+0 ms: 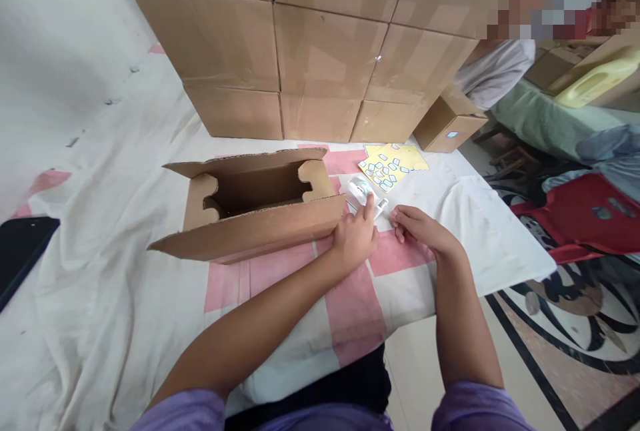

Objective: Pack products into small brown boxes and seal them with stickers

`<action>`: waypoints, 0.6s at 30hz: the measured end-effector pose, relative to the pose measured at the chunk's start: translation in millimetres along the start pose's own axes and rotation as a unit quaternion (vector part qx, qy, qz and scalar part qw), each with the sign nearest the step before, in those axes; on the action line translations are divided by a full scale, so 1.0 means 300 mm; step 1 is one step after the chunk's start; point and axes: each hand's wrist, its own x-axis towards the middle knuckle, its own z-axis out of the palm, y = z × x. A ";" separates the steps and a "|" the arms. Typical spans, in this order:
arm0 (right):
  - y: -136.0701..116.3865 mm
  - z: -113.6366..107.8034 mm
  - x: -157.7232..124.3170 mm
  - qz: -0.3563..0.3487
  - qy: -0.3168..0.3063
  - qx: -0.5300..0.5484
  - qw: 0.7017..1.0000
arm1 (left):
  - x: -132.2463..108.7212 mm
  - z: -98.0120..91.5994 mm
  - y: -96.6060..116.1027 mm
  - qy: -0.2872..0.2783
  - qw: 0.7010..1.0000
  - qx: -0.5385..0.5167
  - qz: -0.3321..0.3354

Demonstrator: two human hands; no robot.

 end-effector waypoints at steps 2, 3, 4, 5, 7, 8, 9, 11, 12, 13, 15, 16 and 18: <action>0.001 -0.003 0.000 -0.002 -0.005 -0.001 1.000 | 0.001 0.003 0.000 -0.003 1.000 0.007 -0.003; 0.000 -0.005 0.000 -0.004 -0.007 0.000 1.000 | 0.001 0.003 0.001 -0.005 1.000 0.010 -0.004; 0.000 -0.006 0.000 -0.007 -0.007 0.001 1.000 | 0.000 0.003 0.002 -0.007 1.000 0.012 -0.005; 0.001 -0.006 0.000 -0.009 -0.006 0.004 1.000 | -0.001 0.002 0.002 -0.008 1.000 0.012 -0.006; 0.006 -0.006 0.002 -0.012 0.000 0.007 1.000 | -0.002 -0.004 0.004 -0.012 1.000 0.009 -0.007; 0.010 -0.006 0.004 -0.012 0.000 0.006 1.000 | -0.002 -0.009 0.004 -0.015 1.000 0.006 -0.007; 0.015 -0.006 0.006 -0.013 -0.002 0.006 1.000 | -0.001 -0.014 0.004 -0.018 1.000 0.003 -0.008; 0.027 -0.008 0.011 -0.016 -0.010 0.005 1.000 | 0.001 -0.023 0.001 -0.020 1.000 -0.004 -0.007; 0.032 -0.009 0.013 -0.017 -0.014 0.007 1.000 | 0.002 -0.027 -0.001 -0.019 1.000 -0.008 -0.006; 0.036 -0.011 0.014 -0.019 -0.018 0.010 1.000 | 0.004 -0.029 -0.004 -0.017 1.000 -0.012 -0.005; 0.040 -0.012 0.015 -0.020 -0.023 0.017 0.999 | 0.006 -0.029 -0.010 -0.010 1.000 -0.021 -0.006; 0.039 -0.013 0.015 -0.020 -0.023 0.019 0.999 | 0.008 -0.026 -0.013 -0.007 1.000 -0.024 -0.007; 0.035 -0.012 0.014 -0.019 -0.022 0.020 0.999 | 0.009 -0.020 -0.017 -0.001 1.000 -0.026 -0.007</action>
